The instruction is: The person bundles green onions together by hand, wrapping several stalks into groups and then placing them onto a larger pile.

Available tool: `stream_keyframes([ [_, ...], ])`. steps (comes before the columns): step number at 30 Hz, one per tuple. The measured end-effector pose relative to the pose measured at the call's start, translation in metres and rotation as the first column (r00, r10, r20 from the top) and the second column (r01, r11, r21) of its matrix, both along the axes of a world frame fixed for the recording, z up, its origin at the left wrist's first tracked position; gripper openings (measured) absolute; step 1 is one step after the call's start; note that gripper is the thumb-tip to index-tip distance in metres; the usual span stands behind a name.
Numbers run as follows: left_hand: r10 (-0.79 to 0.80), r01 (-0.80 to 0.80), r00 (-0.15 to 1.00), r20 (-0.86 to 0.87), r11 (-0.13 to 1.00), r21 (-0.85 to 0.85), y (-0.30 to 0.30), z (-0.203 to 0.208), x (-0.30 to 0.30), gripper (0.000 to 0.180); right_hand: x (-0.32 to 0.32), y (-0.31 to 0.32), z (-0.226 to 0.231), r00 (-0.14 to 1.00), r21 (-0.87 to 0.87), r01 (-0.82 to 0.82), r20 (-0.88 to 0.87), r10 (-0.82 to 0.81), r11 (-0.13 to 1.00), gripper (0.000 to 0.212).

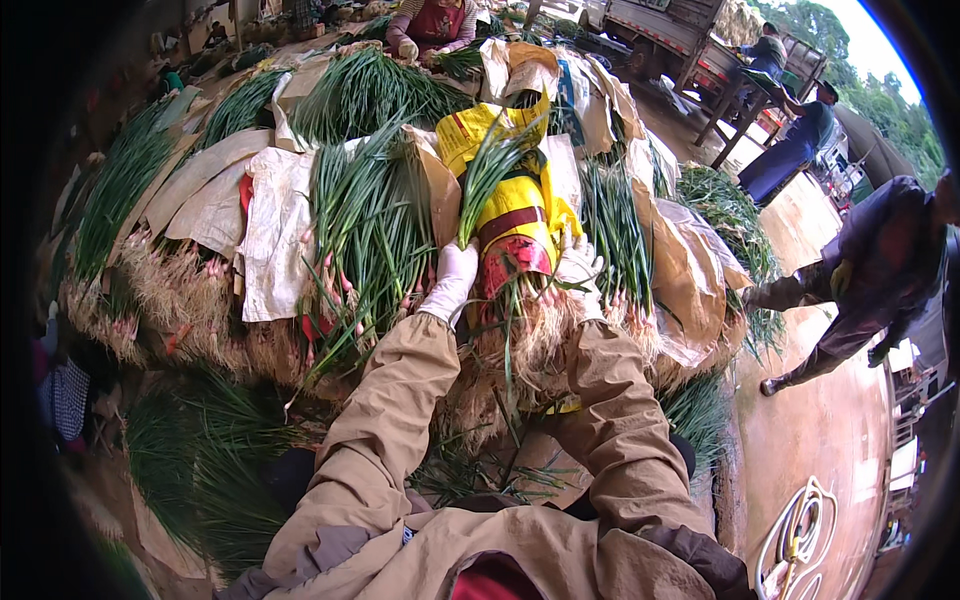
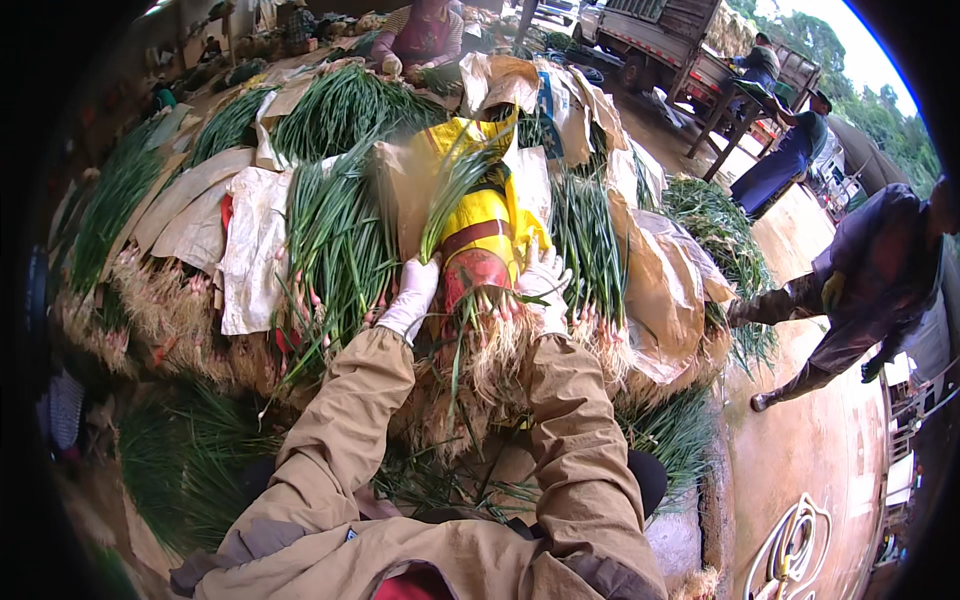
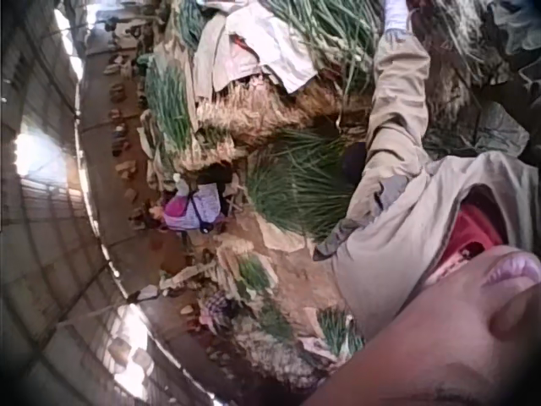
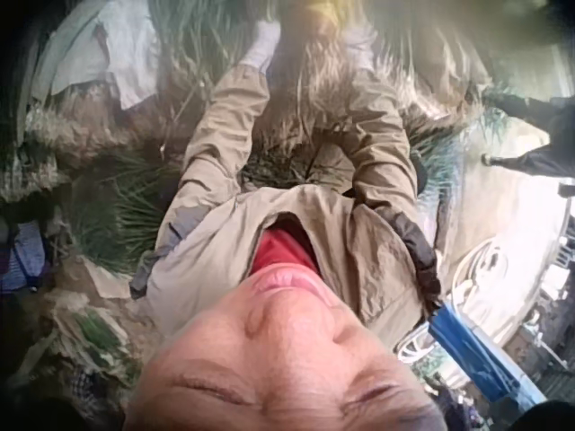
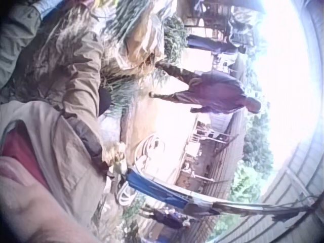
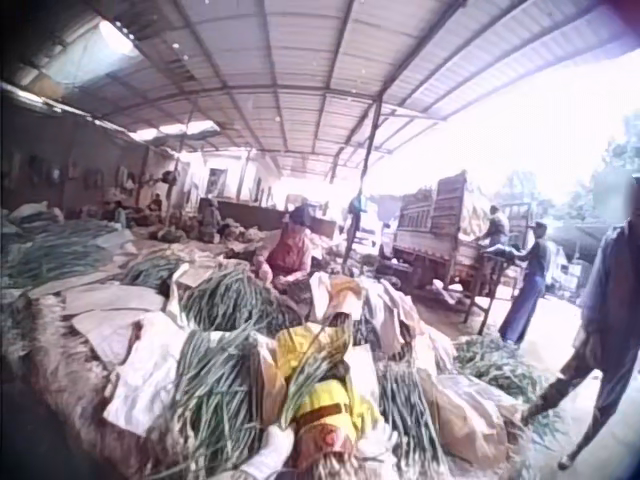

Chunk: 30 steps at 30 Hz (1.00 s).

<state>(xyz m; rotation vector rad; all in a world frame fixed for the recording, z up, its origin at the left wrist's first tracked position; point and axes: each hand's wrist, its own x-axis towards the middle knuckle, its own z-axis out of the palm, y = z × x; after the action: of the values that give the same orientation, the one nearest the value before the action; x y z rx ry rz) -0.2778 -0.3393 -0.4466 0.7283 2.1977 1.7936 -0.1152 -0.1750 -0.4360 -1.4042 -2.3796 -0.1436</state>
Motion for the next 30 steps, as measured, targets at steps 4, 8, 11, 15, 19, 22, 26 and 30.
stream_keyframes([
  [4,-0.196,0.153,0.955,0.221,0.968,0.197,0.009,0.023,0.032,0.033,0.057,0.037,-0.013,0.996,0.296,0.03,0.077,-0.055,0.955,0.053],
  [8,-0.346,0.16,0.895,0.282,0.838,0.523,-0.067,0.028,-0.012,0.031,0.038,-0.015,0.099,0.989,-0.311,-0.148,-0.046,0.14,0.939,0.049],
  [11,-0.476,0.116,0.769,0.427,0.761,0.638,-0.115,0.096,0.017,0.036,0.043,-0.009,0.187,0.918,0.019,-0.103,-0.383,0.102,0.995,0.041],
  [15,-0.436,0.085,0.875,0.208,0.563,0.822,-0.217,0.138,0.024,0.042,-0.087,-0.179,0.236,0.398,-0.113,-0.738,-0.869,0.294,0.665,0.041],
  [19,-0.343,-0.048,0.91,0.235,0.475,0.879,-0.292,0.151,0.04,0.04,-0.172,-0.351,0.147,0.607,0.034,-0.773,-0.248,0.755,0.633,0.036],
  [22,-0.311,-0.15,0.871,0.38,0.569,0.808,-0.28,0.14,0.045,0.04,-0.193,-0.344,0.047,0.629,-0.478,-0.777,-0.56,0.539,0.41,0.047],
  [26,-0.284,-0.201,0.836,0.47,0.638,0.743,-0.311,0.108,0.034,0.039,-0.143,-0.347,0.08,0.259,-0.417,-0.89,-0.127,0.957,0.185,0.026],
  [30,-0.383,-0.094,0.808,0.447,0.666,0.74,-0.29,0.11,0.046,0.037,-0.023,-0.244,0.155,0.604,0.061,-0.746,-0.359,0.712,0.664,0.019],
])
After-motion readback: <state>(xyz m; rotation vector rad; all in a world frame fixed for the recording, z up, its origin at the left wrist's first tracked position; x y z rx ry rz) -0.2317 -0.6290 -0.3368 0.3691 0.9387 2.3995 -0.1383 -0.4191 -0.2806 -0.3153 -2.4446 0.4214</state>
